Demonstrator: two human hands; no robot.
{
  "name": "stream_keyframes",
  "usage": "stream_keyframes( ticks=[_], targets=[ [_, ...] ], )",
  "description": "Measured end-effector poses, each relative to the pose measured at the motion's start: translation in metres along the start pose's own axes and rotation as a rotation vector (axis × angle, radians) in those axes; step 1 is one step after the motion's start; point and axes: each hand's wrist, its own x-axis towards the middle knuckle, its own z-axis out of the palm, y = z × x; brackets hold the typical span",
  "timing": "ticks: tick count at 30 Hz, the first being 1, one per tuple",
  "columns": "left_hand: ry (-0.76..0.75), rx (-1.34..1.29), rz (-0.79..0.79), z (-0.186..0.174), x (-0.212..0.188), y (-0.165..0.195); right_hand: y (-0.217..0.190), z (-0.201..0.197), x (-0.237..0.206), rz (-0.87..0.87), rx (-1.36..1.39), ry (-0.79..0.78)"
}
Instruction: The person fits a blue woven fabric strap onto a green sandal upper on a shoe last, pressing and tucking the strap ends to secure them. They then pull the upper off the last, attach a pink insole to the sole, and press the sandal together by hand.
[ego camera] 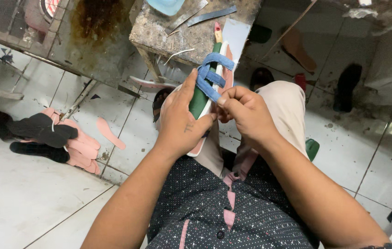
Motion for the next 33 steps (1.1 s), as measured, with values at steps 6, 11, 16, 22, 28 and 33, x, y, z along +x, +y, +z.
stream_keyframes(
  ticks=[6, 11, 16, 22, 28, 33],
  targets=[
    [-0.011, 0.050, 0.091, -0.003, 0.001, -0.002, -0.001, -0.009, 0.008, 0.027, 0.000, 0.077],
    [-0.009, -0.019, 0.005, -0.006, 0.002, 0.000, 0.006, -0.002, 0.002, -0.022, -0.012, -0.007],
    [-0.015, -0.099, -0.045, -0.007, 0.003, 0.000, 0.016, -0.001, 0.000, -0.081, -0.058, -0.013],
    [0.006, -0.090, 0.028, -0.007, 0.002, -0.005, 0.021, -0.009, 0.002, -0.096, -0.087, -0.008],
    [-0.023, -0.139, -0.016, -0.009, 0.005, -0.004, 0.017, -0.010, 0.003, -0.085, -0.079, -0.021],
    [-0.038, -0.101, -0.106, -0.013, 0.007, 0.004, 0.013, -0.006, 0.002, -0.048, -0.102, -0.006]
  ],
)
